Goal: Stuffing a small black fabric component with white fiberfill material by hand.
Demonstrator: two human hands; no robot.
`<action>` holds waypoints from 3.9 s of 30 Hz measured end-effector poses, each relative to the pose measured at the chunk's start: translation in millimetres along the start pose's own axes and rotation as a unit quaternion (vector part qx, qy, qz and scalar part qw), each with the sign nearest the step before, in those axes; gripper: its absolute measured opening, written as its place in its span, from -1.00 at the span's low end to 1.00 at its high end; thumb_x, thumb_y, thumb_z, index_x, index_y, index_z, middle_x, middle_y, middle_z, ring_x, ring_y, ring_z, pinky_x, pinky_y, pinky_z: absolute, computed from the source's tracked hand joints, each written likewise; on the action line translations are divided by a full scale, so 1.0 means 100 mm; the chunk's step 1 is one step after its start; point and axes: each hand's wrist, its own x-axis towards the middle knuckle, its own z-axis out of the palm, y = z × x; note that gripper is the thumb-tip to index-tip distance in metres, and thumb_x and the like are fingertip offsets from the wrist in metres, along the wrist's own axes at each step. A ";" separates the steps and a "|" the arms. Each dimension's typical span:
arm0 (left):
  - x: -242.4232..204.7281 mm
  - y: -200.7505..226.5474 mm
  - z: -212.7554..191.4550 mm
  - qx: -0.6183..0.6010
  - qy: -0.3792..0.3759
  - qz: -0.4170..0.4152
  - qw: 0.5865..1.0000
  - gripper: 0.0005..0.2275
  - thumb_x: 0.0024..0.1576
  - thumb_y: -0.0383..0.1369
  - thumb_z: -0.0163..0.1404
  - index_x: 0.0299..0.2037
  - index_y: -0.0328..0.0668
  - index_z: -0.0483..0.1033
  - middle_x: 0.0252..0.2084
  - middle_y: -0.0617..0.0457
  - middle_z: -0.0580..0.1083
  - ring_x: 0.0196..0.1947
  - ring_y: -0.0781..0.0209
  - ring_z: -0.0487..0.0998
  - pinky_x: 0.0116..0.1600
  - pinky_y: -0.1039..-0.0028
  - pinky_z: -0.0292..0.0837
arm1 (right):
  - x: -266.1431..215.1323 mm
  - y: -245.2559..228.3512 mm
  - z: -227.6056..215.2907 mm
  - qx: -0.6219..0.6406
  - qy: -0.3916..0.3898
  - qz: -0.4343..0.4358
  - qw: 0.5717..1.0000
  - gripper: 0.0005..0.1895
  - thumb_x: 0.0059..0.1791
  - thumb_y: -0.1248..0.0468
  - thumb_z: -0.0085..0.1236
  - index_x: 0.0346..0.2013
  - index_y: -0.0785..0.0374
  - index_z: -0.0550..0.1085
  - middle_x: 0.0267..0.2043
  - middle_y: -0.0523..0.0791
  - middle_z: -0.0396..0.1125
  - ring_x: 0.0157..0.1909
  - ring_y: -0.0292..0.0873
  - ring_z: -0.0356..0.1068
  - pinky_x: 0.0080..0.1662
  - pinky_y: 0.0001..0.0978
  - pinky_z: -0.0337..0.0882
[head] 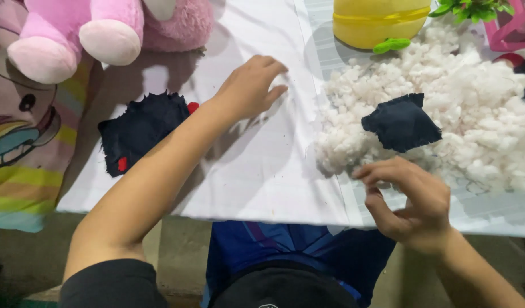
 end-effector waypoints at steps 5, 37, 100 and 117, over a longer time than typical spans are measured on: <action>0.61 -0.53 0.23 0.110 -0.008 -0.080 0.991 -0.35 0.33 0.13 -0.35 0.53 -0.07 -0.03 0.57 -0.21 -0.14 0.54 -0.18 -0.34 0.47 -0.21 -0.34 | 0.81 0.28 -0.02 -0.125 -0.142 -0.115 0.975 -0.86 -0.04 0.56 0.10 -0.22 0.36 0.48 -0.23 0.01 0.48 -0.23 -0.03 0.50 -0.12 -0.27 0.49; 2.01 -1.70 0.46 0.129 0.153 -0.137 0.970 -0.50 0.32 0.06 -0.15 0.28 -0.11 0.18 0.40 -0.17 0.04 0.39 -0.21 -0.03 0.33 -0.14 -0.06 | 2.98 2.79 1.42 -0.413 -0.352 0.169 0.823 -0.84 -0.06 0.55 -0.08 -0.25 0.38 0.43 -0.23 0.14 0.28 -0.17 0.26 0.35 -0.25 0.05 0.44; 2.09 -0.97 0.30 0.120 -0.083 -0.144 0.979 -0.41 0.21 -0.16 -0.41 0.53 0.07 0.00 0.58 -0.05 -0.21 0.55 -0.12 -0.35 0.48 -0.30 -0.42 | 3.30 3.36 1.70 -0.420 -0.164 0.205 0.869 -0.78 -0.13 0.53 -0.01 -0.29 0.31 0.55 -0.24 0.14 0.38 -0.19 0.30 0.46 -0.24 0.02 0.50; 1.59 -1.01 0.35 0.023 0.136 -0.058 0.989 -0.79 0.07 -0.27 0.06 -0.16 -0.15 0.54 -0.20 -0.08 0.45 -0.15 -0.17 0.44 -0.18 0.04 0.38 | 3.07 2.93 1.46 -0.444 -0.302 0.179 0.824 -0.72 -0.22 0.42 0.28 -0.22 0.37 0.52 -0.26 0.21 0.45 -0.09 0.27 0.43 -0.11 0.01 0.50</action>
